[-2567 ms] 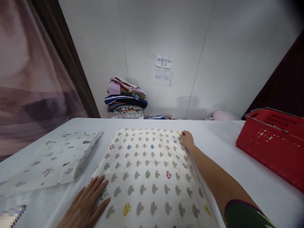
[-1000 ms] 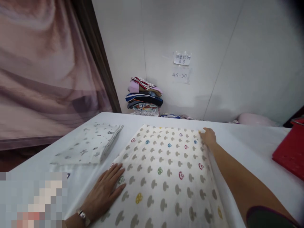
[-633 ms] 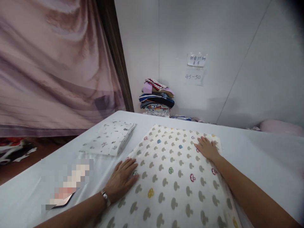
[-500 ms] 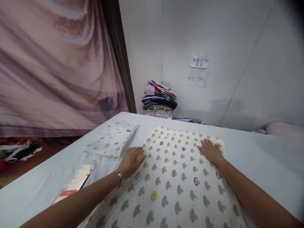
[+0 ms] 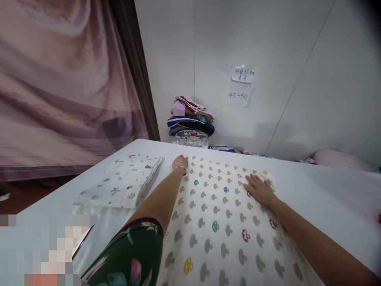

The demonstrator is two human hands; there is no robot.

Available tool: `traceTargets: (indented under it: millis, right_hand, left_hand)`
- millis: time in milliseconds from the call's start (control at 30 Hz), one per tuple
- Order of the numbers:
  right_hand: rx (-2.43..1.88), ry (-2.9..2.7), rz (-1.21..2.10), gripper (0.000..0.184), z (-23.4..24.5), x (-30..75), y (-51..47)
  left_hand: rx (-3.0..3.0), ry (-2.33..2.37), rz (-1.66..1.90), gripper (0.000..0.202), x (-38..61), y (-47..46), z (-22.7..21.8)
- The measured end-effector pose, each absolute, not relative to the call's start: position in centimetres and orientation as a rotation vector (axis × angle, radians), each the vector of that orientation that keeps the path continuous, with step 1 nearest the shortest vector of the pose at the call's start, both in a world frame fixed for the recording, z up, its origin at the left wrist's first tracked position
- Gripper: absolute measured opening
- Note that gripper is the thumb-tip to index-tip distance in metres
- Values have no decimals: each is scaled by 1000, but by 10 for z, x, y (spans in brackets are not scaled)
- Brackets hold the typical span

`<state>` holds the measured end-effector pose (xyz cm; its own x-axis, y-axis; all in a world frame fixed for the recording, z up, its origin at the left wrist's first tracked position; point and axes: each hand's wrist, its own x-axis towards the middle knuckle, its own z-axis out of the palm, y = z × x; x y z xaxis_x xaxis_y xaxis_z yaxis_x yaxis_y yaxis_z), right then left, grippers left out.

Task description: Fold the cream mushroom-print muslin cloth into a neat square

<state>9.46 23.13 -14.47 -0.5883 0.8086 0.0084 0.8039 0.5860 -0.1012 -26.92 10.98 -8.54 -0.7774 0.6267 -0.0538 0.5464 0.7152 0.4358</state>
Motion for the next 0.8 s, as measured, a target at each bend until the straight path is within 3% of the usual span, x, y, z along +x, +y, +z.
traceTargets:
  millis: [267, 467, 633, 800]
  right_hand:
    - [-1484, -2702, 75, 55, -142, 85, 232]
    - [-1585, -2569, 18, 56, -133, 86, 241]
    - [-1696, -2566, 141, 60, -128, 85, 252]
    - [-1677, -2620, 139, 54, -107, 92, 227]
  left_hand:
    - [1027, 2685, 625, 47, -290, 99, -88]
    - [1674, 2568, 507, 62, -268, 80, -102]
    - [1417, 2600, 292, 69, -279, 74, -119]
    - [1342, 2629, 174, 73, -269, 75, -104]
